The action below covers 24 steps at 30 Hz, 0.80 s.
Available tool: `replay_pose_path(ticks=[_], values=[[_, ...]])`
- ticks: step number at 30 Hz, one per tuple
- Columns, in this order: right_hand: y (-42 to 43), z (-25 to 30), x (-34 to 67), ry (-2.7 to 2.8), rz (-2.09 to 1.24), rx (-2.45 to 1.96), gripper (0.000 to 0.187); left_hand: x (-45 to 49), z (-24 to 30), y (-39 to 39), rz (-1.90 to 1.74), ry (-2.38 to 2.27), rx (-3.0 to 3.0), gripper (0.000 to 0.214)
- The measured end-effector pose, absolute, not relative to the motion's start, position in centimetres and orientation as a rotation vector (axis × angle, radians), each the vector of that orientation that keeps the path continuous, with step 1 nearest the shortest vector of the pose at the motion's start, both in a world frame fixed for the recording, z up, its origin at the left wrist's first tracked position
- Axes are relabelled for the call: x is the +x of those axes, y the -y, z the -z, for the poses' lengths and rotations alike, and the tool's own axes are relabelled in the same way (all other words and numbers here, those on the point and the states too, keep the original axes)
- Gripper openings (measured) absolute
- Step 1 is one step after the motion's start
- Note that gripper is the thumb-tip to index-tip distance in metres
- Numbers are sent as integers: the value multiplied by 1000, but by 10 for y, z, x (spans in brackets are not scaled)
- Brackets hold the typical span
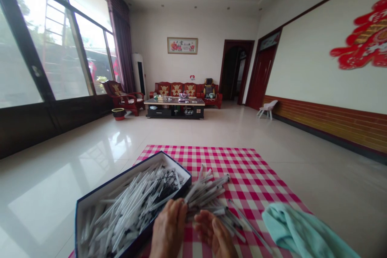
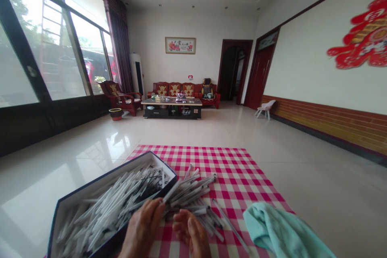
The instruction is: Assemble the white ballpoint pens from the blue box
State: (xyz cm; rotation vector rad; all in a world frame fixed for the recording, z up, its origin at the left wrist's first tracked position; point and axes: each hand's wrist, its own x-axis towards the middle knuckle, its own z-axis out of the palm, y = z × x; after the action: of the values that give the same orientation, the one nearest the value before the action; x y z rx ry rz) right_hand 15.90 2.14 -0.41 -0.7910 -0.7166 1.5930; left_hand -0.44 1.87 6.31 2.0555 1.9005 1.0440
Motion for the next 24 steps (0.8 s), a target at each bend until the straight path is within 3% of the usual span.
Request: replay_pose_path(ticks=[3,12,19,24], values=[[-24,8,159,705,-1603,-789,51,-36,-100,-46,-740,-2326,2018,31],[-25,9,153,712,-1540,-819,52,-69,-134,-103,-594,-2450,1968,42],[-15,1,152,972,-1380,-893,54,-19,-95,-54,-854,-1934,2252,26],[-4,6,138,1292,-995,-1061,59,15,-47,-30,-716,-1719,2331,32]])
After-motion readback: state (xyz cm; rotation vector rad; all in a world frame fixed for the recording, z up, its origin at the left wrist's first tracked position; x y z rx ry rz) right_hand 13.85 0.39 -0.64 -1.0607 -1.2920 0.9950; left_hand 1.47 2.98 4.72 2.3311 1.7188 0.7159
